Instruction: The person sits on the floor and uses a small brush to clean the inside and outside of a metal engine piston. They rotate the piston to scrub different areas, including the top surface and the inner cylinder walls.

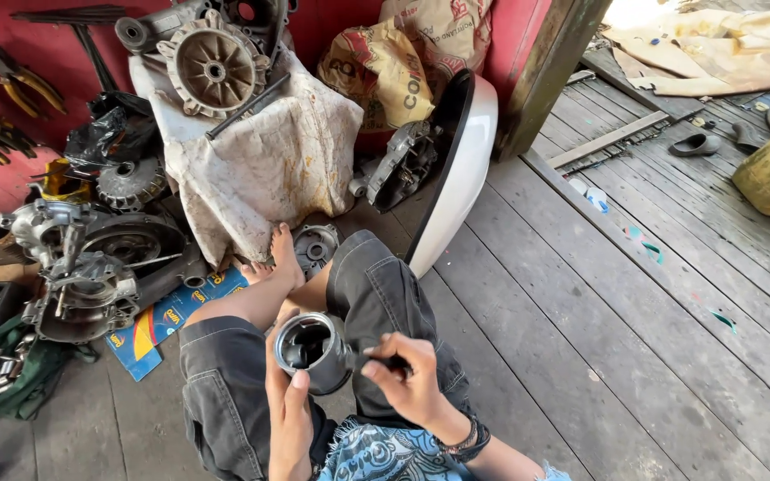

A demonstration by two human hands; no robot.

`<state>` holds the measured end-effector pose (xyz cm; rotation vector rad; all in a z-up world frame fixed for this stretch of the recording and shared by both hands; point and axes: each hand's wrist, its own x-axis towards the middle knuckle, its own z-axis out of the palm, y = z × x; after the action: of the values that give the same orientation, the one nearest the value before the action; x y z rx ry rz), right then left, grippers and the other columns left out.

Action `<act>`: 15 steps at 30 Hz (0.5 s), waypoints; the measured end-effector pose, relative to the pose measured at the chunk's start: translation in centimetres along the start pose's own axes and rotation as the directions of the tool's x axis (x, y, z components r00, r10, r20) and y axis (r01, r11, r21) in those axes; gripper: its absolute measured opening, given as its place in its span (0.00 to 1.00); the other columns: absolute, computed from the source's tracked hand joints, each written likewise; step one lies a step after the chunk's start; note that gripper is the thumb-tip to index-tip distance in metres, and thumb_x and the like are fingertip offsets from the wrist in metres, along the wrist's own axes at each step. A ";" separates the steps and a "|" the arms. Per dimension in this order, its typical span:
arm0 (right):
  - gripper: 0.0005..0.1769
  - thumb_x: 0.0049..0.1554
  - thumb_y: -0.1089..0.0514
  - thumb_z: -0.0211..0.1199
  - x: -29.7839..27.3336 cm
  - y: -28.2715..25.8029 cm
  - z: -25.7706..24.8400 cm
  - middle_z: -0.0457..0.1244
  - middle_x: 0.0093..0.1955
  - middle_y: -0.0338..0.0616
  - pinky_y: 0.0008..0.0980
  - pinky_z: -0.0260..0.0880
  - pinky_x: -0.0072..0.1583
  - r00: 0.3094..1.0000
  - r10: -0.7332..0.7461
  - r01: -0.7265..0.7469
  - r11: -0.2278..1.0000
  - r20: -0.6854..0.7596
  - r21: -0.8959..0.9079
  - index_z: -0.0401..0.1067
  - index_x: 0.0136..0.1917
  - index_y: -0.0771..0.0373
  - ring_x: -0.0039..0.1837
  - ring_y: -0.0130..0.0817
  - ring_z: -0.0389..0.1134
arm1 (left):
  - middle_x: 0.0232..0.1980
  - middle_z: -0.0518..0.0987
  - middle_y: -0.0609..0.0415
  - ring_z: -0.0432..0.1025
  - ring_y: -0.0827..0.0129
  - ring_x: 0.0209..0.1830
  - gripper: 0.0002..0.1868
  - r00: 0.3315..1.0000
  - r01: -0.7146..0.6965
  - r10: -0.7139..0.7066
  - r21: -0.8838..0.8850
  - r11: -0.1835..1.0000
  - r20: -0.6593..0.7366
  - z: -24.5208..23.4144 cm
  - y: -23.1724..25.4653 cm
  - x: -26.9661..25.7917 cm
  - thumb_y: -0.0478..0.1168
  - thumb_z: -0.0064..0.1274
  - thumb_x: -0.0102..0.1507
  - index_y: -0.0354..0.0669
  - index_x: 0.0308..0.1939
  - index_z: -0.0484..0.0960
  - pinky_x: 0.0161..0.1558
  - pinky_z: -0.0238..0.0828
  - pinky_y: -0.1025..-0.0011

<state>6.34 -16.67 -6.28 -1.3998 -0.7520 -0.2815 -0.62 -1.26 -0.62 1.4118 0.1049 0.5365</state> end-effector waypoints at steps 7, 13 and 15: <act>0.22 0.61 0.49 0.66 0.9 -1.0 -0.8 0.60 0.28 0.39 0.24 0.60 0.35 0.999 -0.010 0.006 0.997 -0.054 -0.071 0.65 0.33 0.63 0.28 0.24 0.51 | 0.57 0.75 0.47 0.72 0.62 0.60 0.39 0.998 -0.025 0.021 0.073 0.997 0.056 0.3 1.6 0.6 0.58 0.58 0.57 0.36 0.63 0.70 0.59 0.67 0.67; 0.22 0.62 0.47 0.65 0.2 -2.1 -0.7 0.65 0.31 0.40 0.24 0.51 0.29 0.999 -0.034 0.035 0.999 0.035 -0.026 0.67 0.34 0.63 0.25 0.23 0.51 | 0.53 0.74 0.49 0.72 0.64 0.52 0.38 0.997 -0.050 0.045 0.085 0.995 0.061 0.3 1.7 0.4 0.62 0.59 0.55 0.37 0.58 0.72 0.52 0.69 0.68; 0.21 0.60 0.49 0.66 1.2 -1.4 -0.8 0.61 0.27 0.39 0.25 0.71 0.40 0.997 -0.039 0.038 0.999 -0.067 -0.016 0.66 0.33 0.63 0.28 0.23 0.53 | 0.56 0.74 0.47 0.72 0.63 0.57 0.45 0.992 -0.093 0.088 0.058 0.994 0.094 -0.2 0.6 0.4 0.66 0.62 0.52 0.35 0.60 0.70 0.59 0.67 0.69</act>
<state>6.63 -17.38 -4.46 -1.3845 -0.7229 -0.3631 -0.52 -0.84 -0.04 1.5049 -0.0162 0.5466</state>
